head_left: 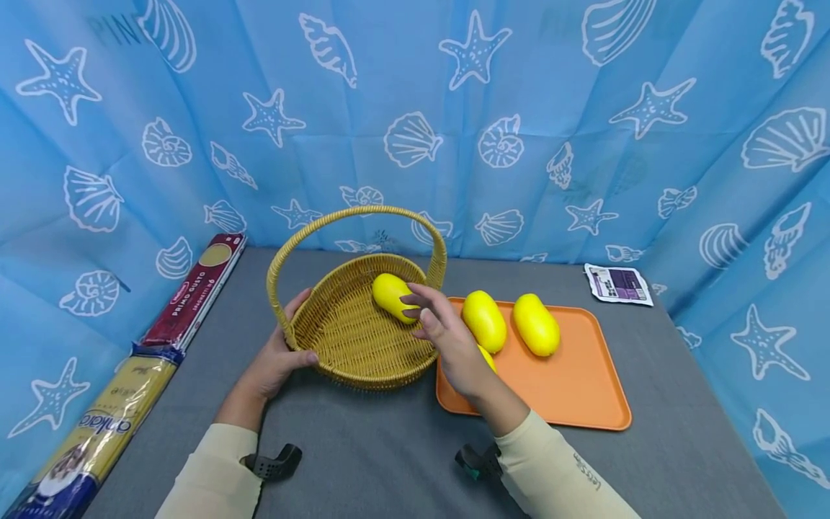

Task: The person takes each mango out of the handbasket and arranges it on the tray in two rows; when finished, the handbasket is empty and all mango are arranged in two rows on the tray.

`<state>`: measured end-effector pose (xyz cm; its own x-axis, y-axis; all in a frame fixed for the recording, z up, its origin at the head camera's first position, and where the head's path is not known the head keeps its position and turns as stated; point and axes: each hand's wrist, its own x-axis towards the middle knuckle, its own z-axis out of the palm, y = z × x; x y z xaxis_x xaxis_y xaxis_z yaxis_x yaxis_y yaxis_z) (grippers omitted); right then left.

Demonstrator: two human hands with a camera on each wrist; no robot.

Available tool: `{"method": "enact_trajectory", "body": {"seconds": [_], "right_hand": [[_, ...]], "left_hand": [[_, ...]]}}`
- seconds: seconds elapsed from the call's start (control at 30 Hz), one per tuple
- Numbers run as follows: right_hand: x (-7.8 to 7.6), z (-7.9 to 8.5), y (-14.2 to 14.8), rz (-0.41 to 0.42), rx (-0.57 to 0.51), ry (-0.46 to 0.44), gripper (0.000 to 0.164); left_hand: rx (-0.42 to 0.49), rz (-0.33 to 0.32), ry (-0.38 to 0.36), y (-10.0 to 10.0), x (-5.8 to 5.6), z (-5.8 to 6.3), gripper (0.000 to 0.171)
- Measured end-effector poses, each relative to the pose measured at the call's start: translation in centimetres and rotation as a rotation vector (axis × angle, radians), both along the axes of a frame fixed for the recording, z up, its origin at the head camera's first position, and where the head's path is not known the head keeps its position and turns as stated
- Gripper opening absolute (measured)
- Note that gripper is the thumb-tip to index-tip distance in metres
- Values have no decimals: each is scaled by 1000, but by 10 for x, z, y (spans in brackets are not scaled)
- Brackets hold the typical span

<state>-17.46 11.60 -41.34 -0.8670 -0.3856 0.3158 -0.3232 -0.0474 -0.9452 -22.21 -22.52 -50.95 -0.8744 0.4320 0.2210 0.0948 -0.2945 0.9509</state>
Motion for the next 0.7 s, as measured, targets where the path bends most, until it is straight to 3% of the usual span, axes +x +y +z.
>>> {"method": "enact_trajectory", "body": {"seconds": [0.23,0.7], "right_hand": [[-20,0,-14,-65,31,-25,67],[-47,-11,-28,-243,310,28,66]], "left_hand": [[-12,11,7,-1,0,0,116],[-7,5,-20,1,1,2,113]]}}
